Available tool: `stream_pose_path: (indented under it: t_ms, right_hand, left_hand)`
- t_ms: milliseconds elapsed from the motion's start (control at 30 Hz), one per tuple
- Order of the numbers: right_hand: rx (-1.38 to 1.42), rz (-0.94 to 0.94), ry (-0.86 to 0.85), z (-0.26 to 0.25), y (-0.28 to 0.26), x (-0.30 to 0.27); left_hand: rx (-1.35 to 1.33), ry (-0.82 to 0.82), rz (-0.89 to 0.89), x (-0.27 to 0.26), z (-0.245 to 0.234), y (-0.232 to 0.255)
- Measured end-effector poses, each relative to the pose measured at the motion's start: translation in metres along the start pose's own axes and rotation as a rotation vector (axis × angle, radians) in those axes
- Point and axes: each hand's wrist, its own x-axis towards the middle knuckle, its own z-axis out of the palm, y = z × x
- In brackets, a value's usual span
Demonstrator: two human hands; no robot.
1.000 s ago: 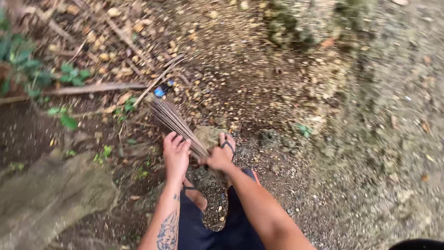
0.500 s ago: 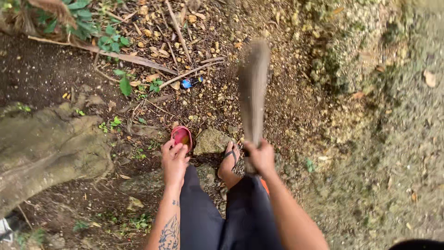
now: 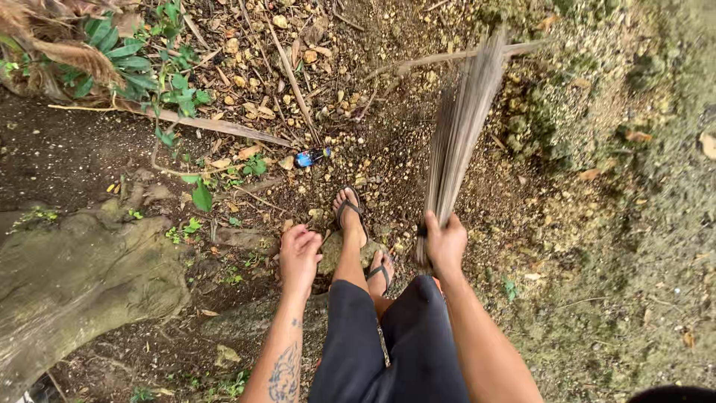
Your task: The person sweeps the outdoor ground and debris using a handheld stick broom.
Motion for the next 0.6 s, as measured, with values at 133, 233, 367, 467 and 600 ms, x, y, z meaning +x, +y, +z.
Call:
stream_pose_path:
  t_ms: [133,233,367,467,600]
  right_hand:
    - [0.02,0.266,-0.219,0.014,-0.029,-0.027]
    - [0.215,0.072,-0.432,0.087,-0.033,-0.033]
    - [-0.01,-0.826,-0.365,0.227,-0.04,0.022]
    - [-0.284,-0.03,-0.665,0.244,-0.056,0.067]
    - [0.039,0.502,-0.482,0.123,-0.09,0.107]
  left_hand:
    - [-0.008,-0.076,-0.036,0.023,0.033,0.029]
    - [-0.023,-0.106,0.012,0.042,0.043,0.047]
    - [0.053,-0.101,0.167,0.079,0.038,0.067]
    - [0.021,-0.067,0.225,0.107,0.028,0.081]
    - [0.016,0.003,0.135,0.121,0.006,0.101]
